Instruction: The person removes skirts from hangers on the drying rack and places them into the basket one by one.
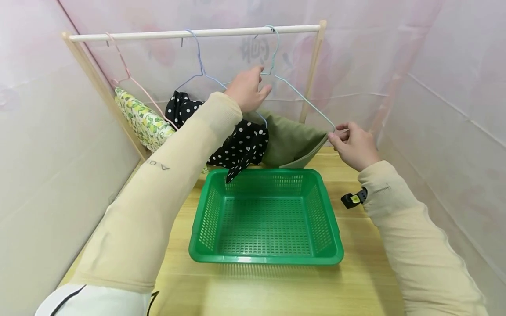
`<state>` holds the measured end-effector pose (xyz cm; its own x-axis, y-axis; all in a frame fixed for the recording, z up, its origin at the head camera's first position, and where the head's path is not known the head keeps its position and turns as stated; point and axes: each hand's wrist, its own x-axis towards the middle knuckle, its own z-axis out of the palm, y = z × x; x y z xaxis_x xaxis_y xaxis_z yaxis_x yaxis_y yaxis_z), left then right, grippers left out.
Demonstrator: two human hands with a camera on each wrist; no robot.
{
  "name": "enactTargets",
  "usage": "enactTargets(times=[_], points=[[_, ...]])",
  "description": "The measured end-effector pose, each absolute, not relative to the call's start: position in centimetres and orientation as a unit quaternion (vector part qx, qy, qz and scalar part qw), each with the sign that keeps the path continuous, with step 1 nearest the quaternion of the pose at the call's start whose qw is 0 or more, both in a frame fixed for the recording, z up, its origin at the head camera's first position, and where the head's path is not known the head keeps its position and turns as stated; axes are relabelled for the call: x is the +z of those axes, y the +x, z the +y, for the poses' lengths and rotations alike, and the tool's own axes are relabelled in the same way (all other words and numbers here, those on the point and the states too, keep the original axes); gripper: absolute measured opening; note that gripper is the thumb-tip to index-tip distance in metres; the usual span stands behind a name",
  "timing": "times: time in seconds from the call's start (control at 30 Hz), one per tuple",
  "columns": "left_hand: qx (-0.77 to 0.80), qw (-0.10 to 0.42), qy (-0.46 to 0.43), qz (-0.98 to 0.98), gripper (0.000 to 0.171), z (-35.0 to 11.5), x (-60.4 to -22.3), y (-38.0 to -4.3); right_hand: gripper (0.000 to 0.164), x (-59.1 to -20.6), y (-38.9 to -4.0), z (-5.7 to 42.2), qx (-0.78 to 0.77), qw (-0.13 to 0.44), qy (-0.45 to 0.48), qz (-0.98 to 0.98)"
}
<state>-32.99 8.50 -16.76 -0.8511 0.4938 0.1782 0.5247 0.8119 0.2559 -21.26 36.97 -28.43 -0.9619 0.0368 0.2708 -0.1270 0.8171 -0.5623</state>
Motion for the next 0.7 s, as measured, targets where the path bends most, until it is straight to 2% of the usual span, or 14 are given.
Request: enactTargets(times=[0.23,0.53,0.7], points=[[-0.145,0.069,-0.246,-0.956,0.065,9.3,-16.6,-33.8,0.046,-30.0,-22.2,36.8,0.367,0.166,0.045,-0.914],[-0.182,0.023,-0.243,-0.953,0.071,10.7,-16.7,-34.7,0.029,-29.2,-21.2,35.8,0.401,0.201,0.075,-0.891],[-0.206,0.012,-0.231,-0.951,0.069,11.1,-16.9,-34.9,0.027,-28.2,-20.1,34.9,0.423,0.202,0.103,-0.877]])
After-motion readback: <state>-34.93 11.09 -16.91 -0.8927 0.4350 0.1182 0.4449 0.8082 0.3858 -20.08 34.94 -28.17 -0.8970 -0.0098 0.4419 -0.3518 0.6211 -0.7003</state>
